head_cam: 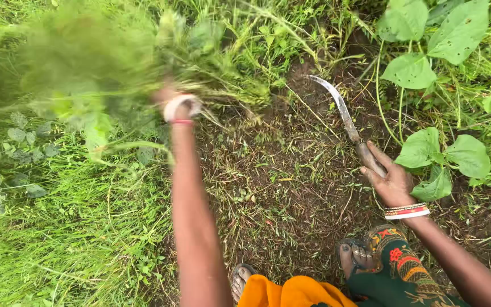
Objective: The recorder is using a sickle to cut and gather bunches of grass in a field.
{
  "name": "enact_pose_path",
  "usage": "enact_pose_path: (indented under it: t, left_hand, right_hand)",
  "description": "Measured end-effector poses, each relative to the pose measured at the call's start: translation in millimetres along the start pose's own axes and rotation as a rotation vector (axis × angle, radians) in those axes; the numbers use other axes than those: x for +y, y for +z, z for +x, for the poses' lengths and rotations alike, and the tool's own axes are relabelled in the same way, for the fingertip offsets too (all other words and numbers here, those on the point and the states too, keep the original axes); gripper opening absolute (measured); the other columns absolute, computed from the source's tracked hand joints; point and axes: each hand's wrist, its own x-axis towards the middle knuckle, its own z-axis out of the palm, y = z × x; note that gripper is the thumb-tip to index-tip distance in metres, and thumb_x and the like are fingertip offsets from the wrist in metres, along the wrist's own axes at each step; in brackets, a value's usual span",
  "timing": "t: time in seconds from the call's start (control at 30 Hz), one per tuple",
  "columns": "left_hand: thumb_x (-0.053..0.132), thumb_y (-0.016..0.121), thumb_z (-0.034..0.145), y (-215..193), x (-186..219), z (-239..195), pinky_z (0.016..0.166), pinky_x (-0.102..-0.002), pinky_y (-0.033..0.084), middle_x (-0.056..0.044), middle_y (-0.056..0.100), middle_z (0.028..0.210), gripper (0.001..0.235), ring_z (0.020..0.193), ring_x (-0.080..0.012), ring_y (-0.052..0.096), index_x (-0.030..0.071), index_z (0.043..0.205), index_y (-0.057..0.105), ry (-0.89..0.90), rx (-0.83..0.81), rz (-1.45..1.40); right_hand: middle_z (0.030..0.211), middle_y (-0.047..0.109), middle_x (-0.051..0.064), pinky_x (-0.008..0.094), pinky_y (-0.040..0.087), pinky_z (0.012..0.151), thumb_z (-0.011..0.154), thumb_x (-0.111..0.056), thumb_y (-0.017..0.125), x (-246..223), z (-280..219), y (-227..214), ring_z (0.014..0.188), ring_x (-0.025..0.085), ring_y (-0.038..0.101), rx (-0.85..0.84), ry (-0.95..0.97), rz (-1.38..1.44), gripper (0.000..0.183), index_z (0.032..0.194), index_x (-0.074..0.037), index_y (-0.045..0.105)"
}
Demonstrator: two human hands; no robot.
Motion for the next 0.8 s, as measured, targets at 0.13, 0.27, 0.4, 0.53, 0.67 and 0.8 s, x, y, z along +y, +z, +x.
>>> enact_pose_path:
  t: [0.13, 0.27, 0.4, 0.53, 0.67, 0.8]
  left_hand:
    - [0.024, 0.075, 0.091, -52, 72, -159, 0.061, -0.036, 0.058, -0.023, 0.065, 0.117, 0.055, 0.061, -0.0204, 0.063, 0.008, 0.135, 0.047, 0.106, 0.167, -0.158]
    - [0.031, 0.073, 0.092, -74, 41, -186, 0.082, -0.035, 0.062, -0.023, 0.061, 0.131, 0.071, 0.081, -0.0186, 0.064, 0.008, 0.147, 0.036, -0.005, 0.177, -0.216]
    - [0.047, 0.05, 0.097, -58, 3, -262, 0.101, -0.031, 0.048, -0.017, 0.055, 0.144, 0.069, 0.11, -0.0141, 0.057, 0.008, 0.153, 0.037, 0.064, -0.202, -0.182]
    - [0.067, 0.014, 0.103, -62, -204, -243, 0.115, -0.024, 0.028, -0.004, 0.048, 0.155, 0.08, 0.137, -0.0056, 0.049, 0.015, 0.158, 0.04, 0.236, -0.692, 0.087]
    - [0.036, 0.069, 0.093, 7, -296, -311, 0.081, -0.042, 0.047, -0.012, 0.057, 0.111, 0.052, 0.096, -0.0219, 0.057, -0.001, 0.125, 0.05, 0.215, -0.658, 0.392]
    - [0.05, 0.063, 0.096, 48, -307, -313, 0.09, -0.045, 0.046, -0.023, 0.054, 0.124, 0.071, 0.105, -0.0288, 0.055, -0.002, 0.14, 0.043, 0.216, -0.699, 0.32]
  right_hand:
    - [0.129, 0.071, 0.006, 0.028, 0.05, 0.094, 0.085, -0.021, 0.076, -2, -3, 0, 0.108, 0.011, 0.067, 0.015, -0.088, 0.136, 0.069, 0.151, -0.023, 0.053]
    - [0.131, 0.07, 0.006, 0.028, 0.049, 0.096, 0.085, -0.02, 0.077, 6, -8, 6, 0.11, 0.012, 0.066, 0.037, -0.073, 0.165, 0.07, 0.15, -0.021, 0.053]
    - [0.125, 0.074, 0.005, 0.031, 0.055, 0.091, 0.085, -0.027, 0.078, 8, -4, 4, 0.101, 0.017, 0.071, 0.032, 0.06, 0.015, 0.071, 0.152, -0.03, 0.054]
    - [0.125, 0.074, 0.006, 0.033, 0.057, 0.086, 0.084, -0.027, 0.08, -9, 9, 9, 0.098, 0.021, 0.072, 0.044, 0.058, -0.086, 0.071, 0.151, -0.031, 0.055]
    - [0.127, 0.071, 0.012, 0.038, 0.058, 0.082, 0.087, -0.025, 0.077, -7, 48, 33, 0.102, 0.025, 0.072, 0.077, -0.167, -0.1, 0.066, 0.149, -0.026, 0.055]
    - [0.109, 0.074, 0.015, 0.045, 0.06, 0.076, 0.095, -0.03, 0.073, -32, 81, 47, 0.092, 0.029, 0.073, 0.008, -0.2, -0.319, 0.052, 0.144, -0.025, 0.057]
